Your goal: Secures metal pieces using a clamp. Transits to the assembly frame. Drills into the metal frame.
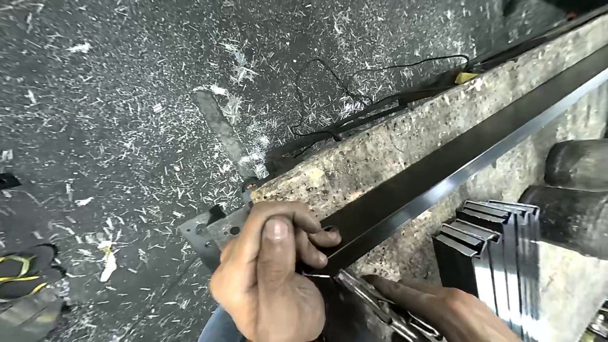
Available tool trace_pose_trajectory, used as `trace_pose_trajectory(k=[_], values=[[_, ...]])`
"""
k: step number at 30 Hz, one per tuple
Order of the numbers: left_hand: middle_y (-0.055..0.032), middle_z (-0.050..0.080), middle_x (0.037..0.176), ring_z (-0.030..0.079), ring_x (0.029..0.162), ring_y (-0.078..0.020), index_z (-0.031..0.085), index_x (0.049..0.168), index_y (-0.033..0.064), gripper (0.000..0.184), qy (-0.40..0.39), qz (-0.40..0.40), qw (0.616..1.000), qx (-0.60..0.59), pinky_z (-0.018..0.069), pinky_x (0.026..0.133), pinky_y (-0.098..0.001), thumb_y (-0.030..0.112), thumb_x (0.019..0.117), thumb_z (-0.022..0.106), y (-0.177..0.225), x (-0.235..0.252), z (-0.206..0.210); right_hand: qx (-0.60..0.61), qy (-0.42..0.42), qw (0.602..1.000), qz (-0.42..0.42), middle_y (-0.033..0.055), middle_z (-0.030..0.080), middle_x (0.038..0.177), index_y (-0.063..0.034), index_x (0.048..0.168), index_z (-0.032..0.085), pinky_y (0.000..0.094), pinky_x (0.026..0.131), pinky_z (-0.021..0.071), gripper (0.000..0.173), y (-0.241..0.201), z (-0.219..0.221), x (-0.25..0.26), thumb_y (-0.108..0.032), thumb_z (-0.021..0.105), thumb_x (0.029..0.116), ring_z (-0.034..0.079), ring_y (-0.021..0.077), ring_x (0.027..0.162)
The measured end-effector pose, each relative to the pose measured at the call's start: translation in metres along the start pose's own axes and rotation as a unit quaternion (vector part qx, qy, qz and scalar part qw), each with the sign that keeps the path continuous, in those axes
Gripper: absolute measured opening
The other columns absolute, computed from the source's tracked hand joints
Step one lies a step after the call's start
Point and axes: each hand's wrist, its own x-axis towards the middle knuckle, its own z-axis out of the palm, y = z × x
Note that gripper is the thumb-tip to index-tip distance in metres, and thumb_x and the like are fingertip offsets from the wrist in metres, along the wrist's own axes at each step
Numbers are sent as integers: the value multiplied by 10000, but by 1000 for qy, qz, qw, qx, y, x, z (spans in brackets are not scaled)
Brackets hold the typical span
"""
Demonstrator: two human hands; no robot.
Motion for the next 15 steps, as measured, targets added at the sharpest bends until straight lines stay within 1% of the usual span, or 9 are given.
trace_pose_trajectory(k=[2,5,7,9,11,13,15], values=[[70,601,629,616,489,-92,636,925,128,403,0,-3,1000,19,603,466,-271,271,1128,318,0,0,1,-24,11,1000,7,92,728,1021,-270,1414,637,570,644,545,505,-2,-4,0,-258,672,910,702,302,812],[78,597,626,619,487,-90,629,921,138,401,2,-6,1000,29,606,464,-271,280,1128,316,0,-1,1,-31,24,999,-1,85,733,969,-249,1380,664,551,628,545,455,-1,-2,1,-268,673,926,699,290,774],[73,601,626,615,477,-94,630,912,135,397,6,-2,1000,22,603,455,-274,280,1125,328,0,-1,0,-42,30,999,-10,92,725,951,-244,1390,658,544,608,538,474,0,-1,2,-254,667,917,688,294,747],[70,603,628,613,476,-95,634,915,131,396,6,3,1000,16,607,459,-278,284,1125,335,-1,0,0,-66,33,997,-10,98,721,959,-252,1402,649,543,594,537,462,-1,-3,3,-259,651,941,685,304,733],[67,600,621,612,471,-92,632,909,123,402,9,5,1000,15,607,458,-276,272,1125,328,0,0,0,-89,33,995,-9,115,713,962,-239,1411,639,547,582,535,454,-4,-6,3,-257,642,957,686,317,723],[66,597,619,616,476,-90,633,906,118,401,7,5,1000,10,607,459,-273,264,1124,330,0,1,0,-104,39,994,-15,118,711,950,-227,1418,635,543,573,531,465,-5,-6,2,-249,644,953,686,322,721],[68,593,617,618,482,-86,638,910,116,397,6,0,1000,5,611,469,-270,258,1123,335,0,0,0,-115,56,991,-29,108,711,905,-217,1388,658,529,542,517,456,-3,-5,2,-260,664,934,681,315,689]])
